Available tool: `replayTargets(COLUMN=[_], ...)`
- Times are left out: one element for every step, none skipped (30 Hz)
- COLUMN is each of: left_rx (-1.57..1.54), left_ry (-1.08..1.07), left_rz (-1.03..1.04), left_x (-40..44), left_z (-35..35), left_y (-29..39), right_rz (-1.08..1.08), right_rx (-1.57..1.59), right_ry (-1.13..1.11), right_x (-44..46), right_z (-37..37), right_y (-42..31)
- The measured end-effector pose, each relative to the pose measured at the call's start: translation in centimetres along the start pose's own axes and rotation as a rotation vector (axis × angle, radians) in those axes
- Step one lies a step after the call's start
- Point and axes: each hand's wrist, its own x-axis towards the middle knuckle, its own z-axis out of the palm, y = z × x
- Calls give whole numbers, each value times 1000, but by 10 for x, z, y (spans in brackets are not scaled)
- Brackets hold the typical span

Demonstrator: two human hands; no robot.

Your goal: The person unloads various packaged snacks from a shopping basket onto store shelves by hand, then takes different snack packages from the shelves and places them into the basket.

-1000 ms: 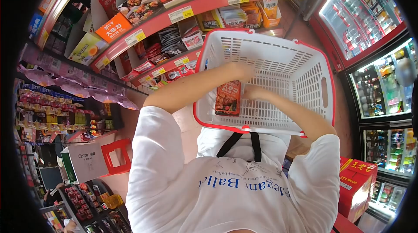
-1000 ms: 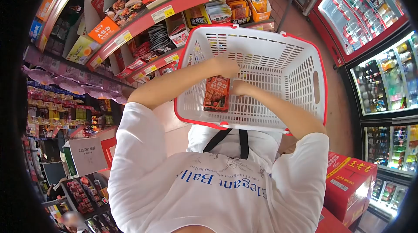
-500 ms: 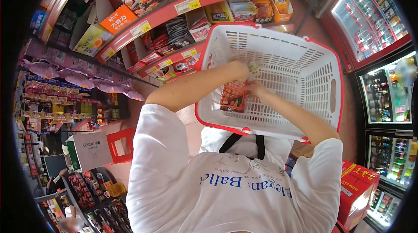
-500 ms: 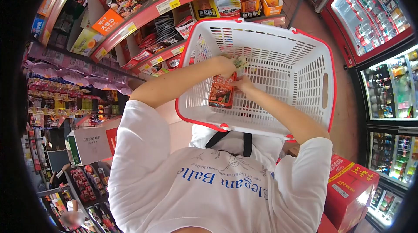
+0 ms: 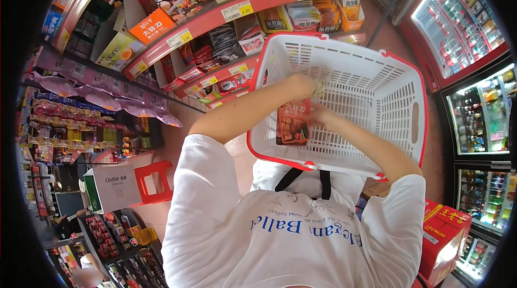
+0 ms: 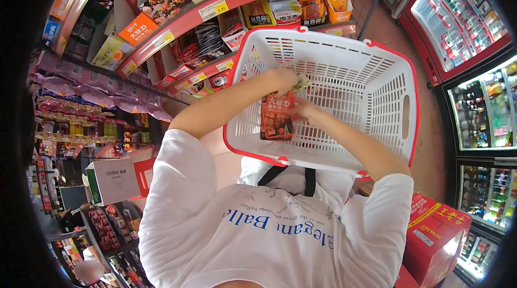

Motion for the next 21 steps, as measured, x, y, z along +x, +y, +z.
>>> replayTargets(left_rx=[-41,-40,-328,-614,-606,-579,-546,-531,-641,-753,-732,-726,-796,-863,-858,-979,-1100,-1096,-1396,-1695,-1776], left_ry=[71,77,136,196,204,288,368,375,423,475,561,576,667,757,773,802,831,846,825,791,901], left_rz=[35,30,-103,-237,-244,-128,-12,-26,-7,14,76,61,153,249,239,247,258,252,264,278,287], left_x=[3,0,-6,-15,-32,-50,-64,-68,-71,-74,-87,-89,-89,-93,-100,-108,-116,-125,-135,-144,-153], left_z=[1,-3,-10,-18,-28,-38,-45,-46,-45,-44,-56,-61,-65,-70,-74,-82,-87,-89,-89,-88,-84], left_y=[-7,-14,-23,-31,-36,-41,-45,-46,-45,-41,-27,-20,-15,-13,-14,-14,-14,-14,-13,-11,-6], right_rz=[-25,-28,-49,-74,-84,-95,-107,-124,-144,-160,-166,-181,-197,-200,-228,-255,-274,-275,-352,-428,-507], right_rx=[18,11,12,11,5,-17,-39,-48,-37,-29,-44,-79,-113,-129,-163,-195,-130,-144,-88,-31,91], right_ry=[-53,-54,-105,-156,-160,-219,-280,-290,-352,-414,-427,-410,-390,-400,-386,-371,-384,-391,-329,-267,-217], right_x=[-6,-16,-29,-33,-31,-29,-27,-31,-38,-46,-52,-59,-64,-70,-75,-77,-76,-76,-80,-85,-89], right_z=[3,9,17,22,18,11,3,-2,-8,-12,-17,-21,-24,-27,-29,-29,-28,-25,-20,-15,-6], right_y=[-11,-28,-48,-61,-66,-70,-76,-85,-94,-103,-110,-116,-122,-130,-138,-144,-147,-152,-160,-167,-171])
